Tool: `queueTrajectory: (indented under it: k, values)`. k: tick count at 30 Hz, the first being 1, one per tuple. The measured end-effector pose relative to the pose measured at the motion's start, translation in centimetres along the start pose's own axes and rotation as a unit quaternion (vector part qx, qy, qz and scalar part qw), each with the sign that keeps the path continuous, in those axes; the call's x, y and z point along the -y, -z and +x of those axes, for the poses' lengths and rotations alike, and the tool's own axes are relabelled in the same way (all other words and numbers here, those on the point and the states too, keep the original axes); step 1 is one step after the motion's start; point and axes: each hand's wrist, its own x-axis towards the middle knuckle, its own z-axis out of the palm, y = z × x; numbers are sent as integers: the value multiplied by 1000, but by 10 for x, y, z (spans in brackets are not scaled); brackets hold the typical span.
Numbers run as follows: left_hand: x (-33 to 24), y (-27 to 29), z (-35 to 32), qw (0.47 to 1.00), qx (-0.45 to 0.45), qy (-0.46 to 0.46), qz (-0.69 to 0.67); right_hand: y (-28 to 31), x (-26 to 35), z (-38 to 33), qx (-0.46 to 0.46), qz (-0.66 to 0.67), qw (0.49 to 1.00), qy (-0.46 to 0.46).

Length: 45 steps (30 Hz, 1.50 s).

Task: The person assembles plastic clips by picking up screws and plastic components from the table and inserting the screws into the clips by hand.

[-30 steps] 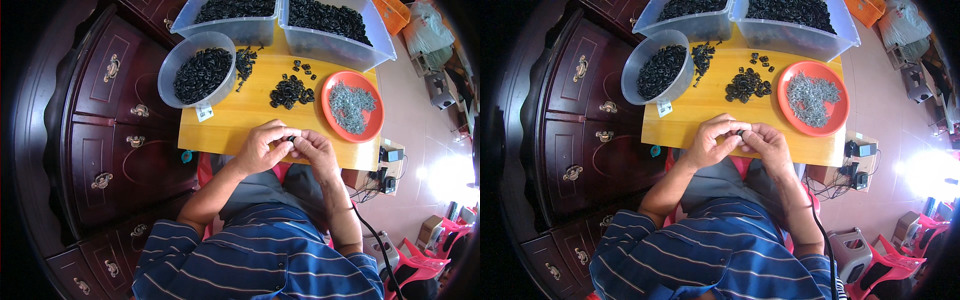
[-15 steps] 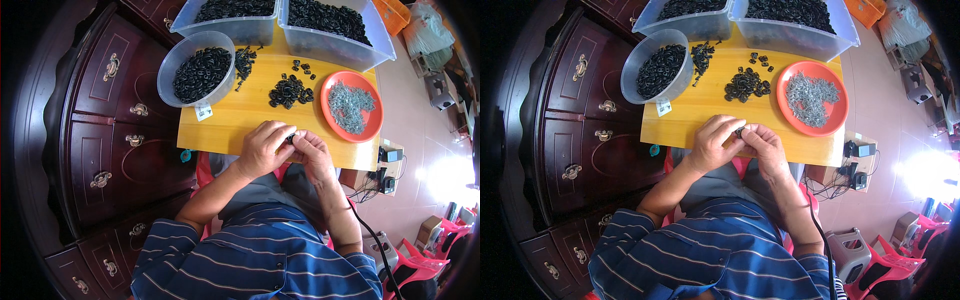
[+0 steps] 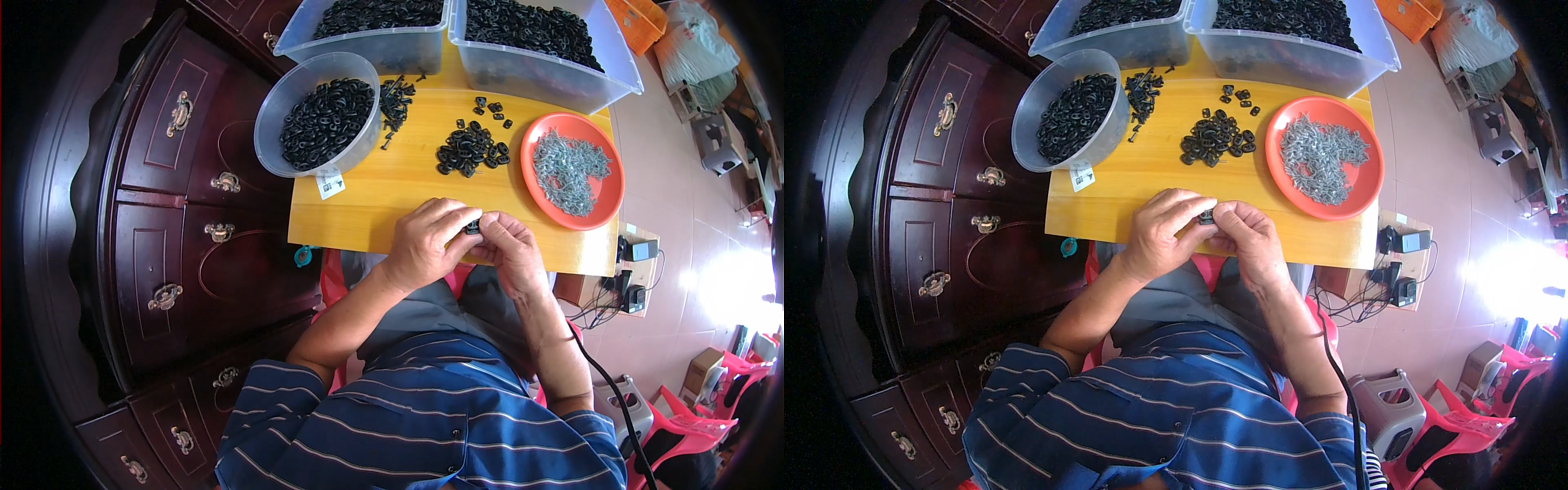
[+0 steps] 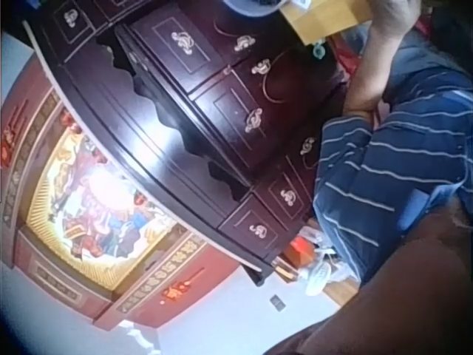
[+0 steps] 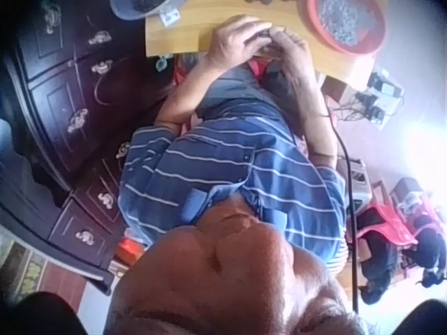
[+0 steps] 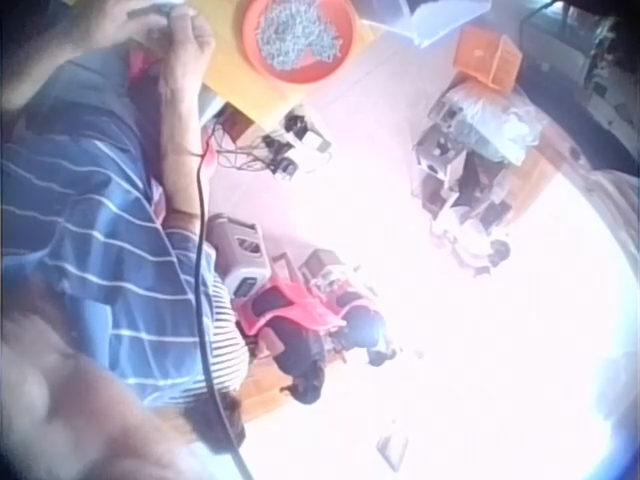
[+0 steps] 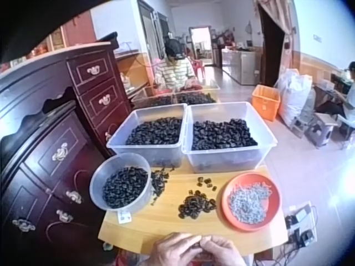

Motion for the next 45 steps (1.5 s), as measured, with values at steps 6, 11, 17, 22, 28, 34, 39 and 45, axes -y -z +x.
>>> queueTrajectory:
  k: [6,11,17,22,28,34,39,45]
  values:
    - [3,3,1,1000,12,0,-22,1,-4,1,-7,-45,999,20]
    - [3,4,1,1000,16,-2,-20,-1,-5,0,-16,-57,998,28]
    - [3,0,1,999,-2,-9,-40,-1,-6,1,-20,-95,994,57]
    - [6,5,2,996,37,43,-67,0,-9,4,-36,-176,976,120]
    - [29,22,-4,986,109,93,83,-1,3,-4,-68,-394,904,152]
    - [33,29,4,979,44,92,174,-8,11,-8,-66,-451,876,156]
    - [21,0,20,979,97,56,170,-5,10,-8,-66,-456,872,163]
    - [34,-31,25,967,135,57,207,-6,12,-8,-72,-482,852,191]
